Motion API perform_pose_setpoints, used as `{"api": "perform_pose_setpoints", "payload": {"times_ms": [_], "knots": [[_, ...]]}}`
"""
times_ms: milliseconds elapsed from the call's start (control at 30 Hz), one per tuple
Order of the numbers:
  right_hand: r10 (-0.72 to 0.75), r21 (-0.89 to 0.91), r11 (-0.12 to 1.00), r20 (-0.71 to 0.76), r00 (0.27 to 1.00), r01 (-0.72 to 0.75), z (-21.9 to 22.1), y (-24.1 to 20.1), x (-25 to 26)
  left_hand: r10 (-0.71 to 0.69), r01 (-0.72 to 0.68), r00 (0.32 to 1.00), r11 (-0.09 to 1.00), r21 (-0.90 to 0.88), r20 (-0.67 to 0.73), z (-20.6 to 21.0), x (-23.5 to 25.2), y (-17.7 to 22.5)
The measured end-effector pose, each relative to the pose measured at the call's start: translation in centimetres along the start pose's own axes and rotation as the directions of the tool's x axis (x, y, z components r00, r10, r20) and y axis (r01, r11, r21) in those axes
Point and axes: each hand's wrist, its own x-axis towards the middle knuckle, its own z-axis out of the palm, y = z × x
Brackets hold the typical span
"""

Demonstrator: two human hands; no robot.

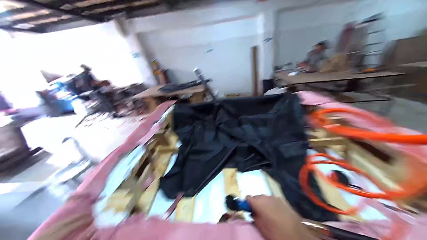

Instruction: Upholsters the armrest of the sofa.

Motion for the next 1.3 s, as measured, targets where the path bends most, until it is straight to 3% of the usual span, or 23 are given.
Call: {"api": "perform_pose_setpoints", "payload": {"times_ms": [67,133,200,267,367,467,567,633,667,767,833,900,967,1100,1200,1300], "knots": [[-0.104,0.047,0.993,-0.102,0.989,0.109,0.6,0.1,1.2,-0.137,0.137,0.980,0.991,-0.007,-0.143,3.4,-3.5,-3.5],[-0.233,0.080,0.967,-0.118,0.965,0.243,1.3,0.0,3.6,-0.134,0.153,0.937,0.988,0.035,-0.321,7.8,-6.4,-5.2],[-0.263,0.054,0.963,-0.051,0.964,0.265,1.8,-1.2,6.4,-0.093,0.139,0.892,0.988,0.073,-0.443,10.0,-6.5,-5.7],[-0.250,-0.017,0.968,-0.023,0.968,0.249,3.5,-2.5,9.8,-0.135,0.183,0.881,0.981,0.064,-0.453,10.2,-6.0,-5.2],[-0.304,-0.091,0.950,-0.062,0.951,0.298,7.4,-3.3,15.6,-0.142,0.182,0.915,0.981,0.073,-0.378,9.4,-5.2,-4.9],[-0.303,-0.023,0.952,0.065,0.951,0.305,9.6,-4.1,18.9,-0.025,0.034,0.975,0.999,0.038,-0.221,8.0,-4.1,-6.5],[-0.223,-0.032,0.969,0.318,0.922,0.246,9.9,-5.0,19.9,0.167,-0.168,0.986,0.981,-0.092,-0.019,5.6,-1.4,-9.5],[-0.181,-0.057,0.970,0.471,0.864,0.235,8.9,-7.1,20.1,0.295,-0.282,0.954,0.942,-0.181,0.053,4.6,0.9,-11.3],[-0.187,-0.047,0.971,0.471,0.862,0.236,8.0,-9.1,20.0,0.348,-0.322,0.933,0.921,-0.219,0.091,4.2,2.2,-12.2],[-0.362,0.069,0.932,0.149,0.920,0.356,5.8,-17.7,19.6,0.446,-0.368,0.857,0.881,-0.299,0.260,3.1,6.2,-14.8],[-0.509,0.195,0.848,0.035,0.860,0.493,5.2,-23.8,19.2,0.487,-0.378,0.787,0.865,-0.329,0.378,2.7,8.2,-15.5],[-0.637,0.304,0.752,0.105,0.764,0.585,5.6,-28.2,18.7,0.496,-0.359,0.729,0.864,-0.353,0.472,2.6,9.3,-14.9],[-0.690,0.348,0.714,0.195,0.697,0.608,6.6,-30.3,18.9,0.510,-0.342,0.683,0.856,-0.387,0.523,2.4,9.8,-13.3],[-0.717,0.482,0.665,0.200,0.668,0.570,7.8,-30.3,19.9,0.508,-0.347,0.656,0.860,-0.375,0.558,1.6,9.7,-11.5],[-0.708,0.560,0.633,0.141,0.692,0.534,9.5,-30.2,19.2,0.541,-0.444,0.732,0.840,-0.313,0.414,2.1,8.2,-12.0],[-0.652,0.496,0.656,-0.008,0.758,0.570,11.0,-31.0,17.6,0.552,-0.530,0.834,0.809,-0.253,0.020,4.5,6.6,-12.5]]}}
